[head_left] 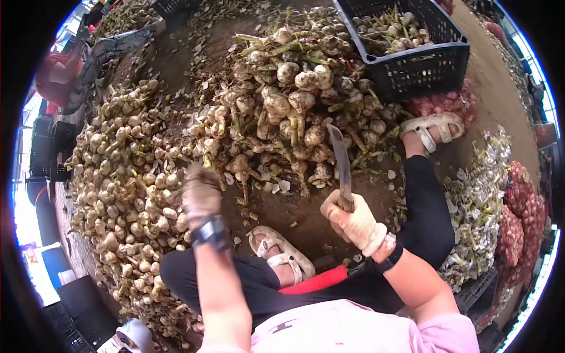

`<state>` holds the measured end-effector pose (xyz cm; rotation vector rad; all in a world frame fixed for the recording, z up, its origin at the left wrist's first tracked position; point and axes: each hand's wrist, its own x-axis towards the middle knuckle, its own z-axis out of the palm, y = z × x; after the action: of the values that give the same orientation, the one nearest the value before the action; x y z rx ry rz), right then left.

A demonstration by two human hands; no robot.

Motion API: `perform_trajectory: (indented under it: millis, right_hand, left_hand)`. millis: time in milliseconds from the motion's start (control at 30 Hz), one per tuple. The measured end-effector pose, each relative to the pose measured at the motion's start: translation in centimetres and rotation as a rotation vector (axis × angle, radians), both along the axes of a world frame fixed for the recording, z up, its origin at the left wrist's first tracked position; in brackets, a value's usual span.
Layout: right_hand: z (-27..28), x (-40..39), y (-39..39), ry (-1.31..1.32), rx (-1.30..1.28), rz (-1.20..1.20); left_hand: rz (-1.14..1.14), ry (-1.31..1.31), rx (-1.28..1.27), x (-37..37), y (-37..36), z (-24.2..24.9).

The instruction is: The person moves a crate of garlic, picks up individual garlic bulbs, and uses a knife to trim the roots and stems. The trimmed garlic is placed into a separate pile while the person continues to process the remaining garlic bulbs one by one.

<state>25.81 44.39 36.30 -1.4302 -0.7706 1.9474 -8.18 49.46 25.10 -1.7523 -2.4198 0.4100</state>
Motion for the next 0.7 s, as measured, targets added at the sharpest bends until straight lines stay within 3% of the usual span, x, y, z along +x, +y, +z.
perform_trajectory:
  millis: [67,133,200,233,267,300,333,367,400,433,467,500,533,600,667,700]
  right_hand:
    - [-0.7,0.1,-0.1,0.025,0.050,0.012]
    - [-1.5,0.1,0.1,0.078,0.098,0.009]
    - [-1.3,0.2,0.6,0.057,0.113,0.027]
    - [-1.0,0.1,0.8,0.058,0.108,0.025]
    - [-0.8,0.2,0.9,0.060,0.101,0.019]
    - [-0.9,0.4,0.7,0.061,0.094,0.010]
    - [-1.0,0.4,0.7,0.051,0.129,0.009]
    - [-1.1,0.5,0.8,0.043,0.171,0.010]
    - [-1.1,0.4,0.9,0.050,0.174,0.008]
    - [-1.1,0.5,0.8,0.016,0.204,0.040]
    - [-1.1,0.6,0.7,-0.020,0.233,0.070]
    - [-2.8,0.7,0.6,-0.368,0.550,0.169]
    - [-2.1,0.6,0.5,-0.370,0.550,0.164]
    - [-0.4,0.4,0.6,-0.613,0.742,0.346]
    - [0.1,0.4,0.2,-0.654,0.784,0.362]
    - [0.4,0.4,0.0,-0.682,0.867,0.399]
  left_hand:
    - [1.032,-1.531,0.167,3.7,3.8,-5.2]
    - [0.753,-1.155,0.193,4.7,5.6,-14.3]
    - [0.958,-0.795,0.286,9.4,6.5,-8.6]
    - [0.961,-0.878,0.256,8.8,6.7,-9.0]
    - [0.900,-1.108,0.371,6.8,6.3,-13.1]
    - [0.871,-1.345,0.394,6.2,5.9,-12.7]
    - [0.833,-1.581,0.422,5.8,5.5,-11.6]
    - [0.783,-1.988,0.427,6.6,4.3,-7.8]
    - [0.561,-2.130,0.382,6.8,3.3,-6.0]
    - [0.489,-2.273,0.371,7.5,2.2,-4.0]
    - [0.434,-2.306,0.218,8.2,1.0,0.4]
    - [0.390,-2.308,0.198,9.3,0.0,3.9]
    - [0.344,-2.311,0.176,10.3,-0.8,6.6]
    - [0.261,-2.326,0.098,11.1,-2.6,9.8]
    - [0.088,-2.109,0.022,11.5,-3.7,11.9]
    - [0.143,-2.177,-0.057,11.8,-4.4,13.5]
